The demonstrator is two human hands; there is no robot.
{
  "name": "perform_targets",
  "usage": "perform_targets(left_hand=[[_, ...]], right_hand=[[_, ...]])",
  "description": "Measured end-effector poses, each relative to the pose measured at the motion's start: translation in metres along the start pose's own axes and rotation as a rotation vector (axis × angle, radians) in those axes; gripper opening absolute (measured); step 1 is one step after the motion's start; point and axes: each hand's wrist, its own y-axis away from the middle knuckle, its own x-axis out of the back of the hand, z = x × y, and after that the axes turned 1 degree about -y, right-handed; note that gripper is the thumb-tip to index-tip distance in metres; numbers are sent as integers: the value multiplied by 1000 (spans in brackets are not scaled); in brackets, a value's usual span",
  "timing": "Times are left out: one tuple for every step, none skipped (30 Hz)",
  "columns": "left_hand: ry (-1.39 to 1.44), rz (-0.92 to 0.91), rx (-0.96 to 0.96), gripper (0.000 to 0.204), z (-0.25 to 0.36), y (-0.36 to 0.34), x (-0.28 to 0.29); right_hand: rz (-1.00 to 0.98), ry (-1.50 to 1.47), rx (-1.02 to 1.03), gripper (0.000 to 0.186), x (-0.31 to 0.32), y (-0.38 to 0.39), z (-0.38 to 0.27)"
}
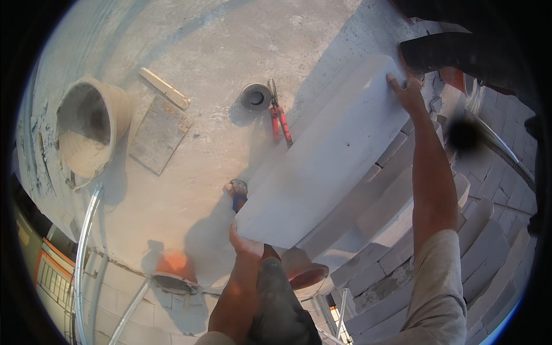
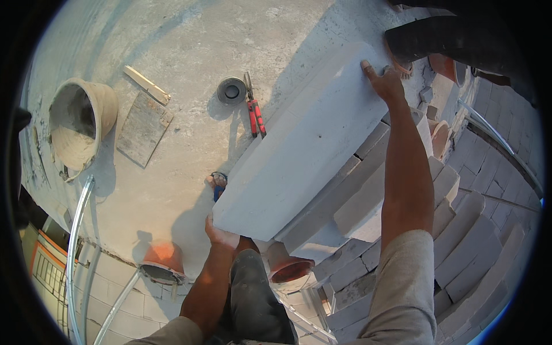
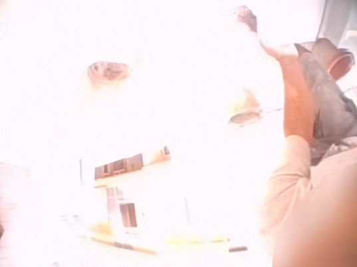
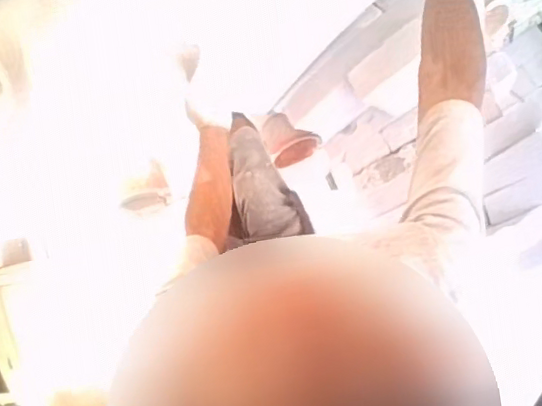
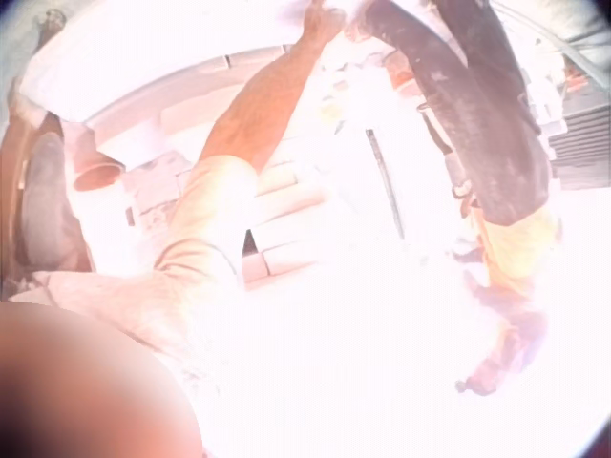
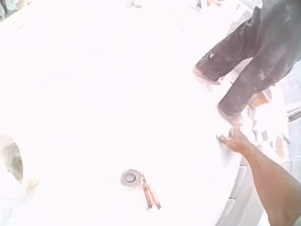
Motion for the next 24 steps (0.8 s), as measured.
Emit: perform_targets(left_hand=[[36, 1, 21, 68, 18, 10, 0], [83, -45, 26, 70, 36, 20, -1], [-19, 28, 11, 73, 55, 29, -2], [-108, 46, -27, 76, 77, 33, -5], [-187, 90, -72, 79, 101, 41, -9], [-253, 212, -179, 80, 119, 53, -16], [-412, 147, -298, 80, 137, 71, -24], [-581, 160, -375, 81, 149, 96, -34], [-733, 154, -458, 84, 159, 120, -45], [-778, 164, -521, 87, 169, 139, -59], [-806, 154, -600, 91, 177, 159, -73], [-836, 146, -678, 96, 190, 181, -85], [-883, 153, -704, 97, 203, 207, -94], [-932, 158, -728, 98, 211, 235, -104], [-975, 164, -740, 99, 219, 263, -114], [-1084, 157, -816, 100, 227, 292, -123], [-1188, 179, -887, 101, 232, 325, -132], [-1287, 236, -937, 102, 242, 358, -139], [-1446, 210, -948, 105, 252, 388, -146], [-1495, 205, -1014, 104, 257, 415, -154], [-1545, 183, -1067, 104, 262, 440, -163], [-1577, 186, -1124, 102, 267, 464, -171], [-1606, 181, -1166, 100, 271, 489, -177], [-1635, 163, -1202, 99, 273, 513, -182]], right_hand=[[-35, 5, 7, 105, -8, -2, -7], [6, 8, -24, 106, -15, 1, -12], [44, 10, -58, 107, -23, 7, -15], [72, 9, -69, 107, -28, 8, -20], [93, -18, -60, 106, -32, 13, -23], [99, -76, -8, 105, -36, 18, -28], [21, -209, -25, 105, -38, 24, -31], [-49, -200, -116, 106, -40, 31, -36], [-45, -273, -266, 107, -42, 35, -41], [-127, -466, -294, 106, -46, 48, -44], [-127, -628, -333, 106, -51, 55, -51], [-163, -632, -379, 99, -56, 69, -55], [-201, -821, -406, 96, -64, 85, -62], [-192, -1045, -345, 94, -74, 106, -68], [-298, -1102, -466, 92, -75, 123, -75], [-343, -1198, -473, 88, -81, 147, -84], [-407, -1292, -605, 83, -84, 167, -98], [-633, -1387, -472, 102, -84, 192, -115], [-596, -1514, -404, 104, -86, 223, -135], [-681, -1707, -406, 103, -83, 246, -158], [-740, -1718, -370, 103, -76, 265, -185], [-797, -1662, -315, 102, -72, 285, -215], [-833, -1601, -250, 102, -62, 304, -242], [-848, -1520, -182, 101, -52, 322, -268]])
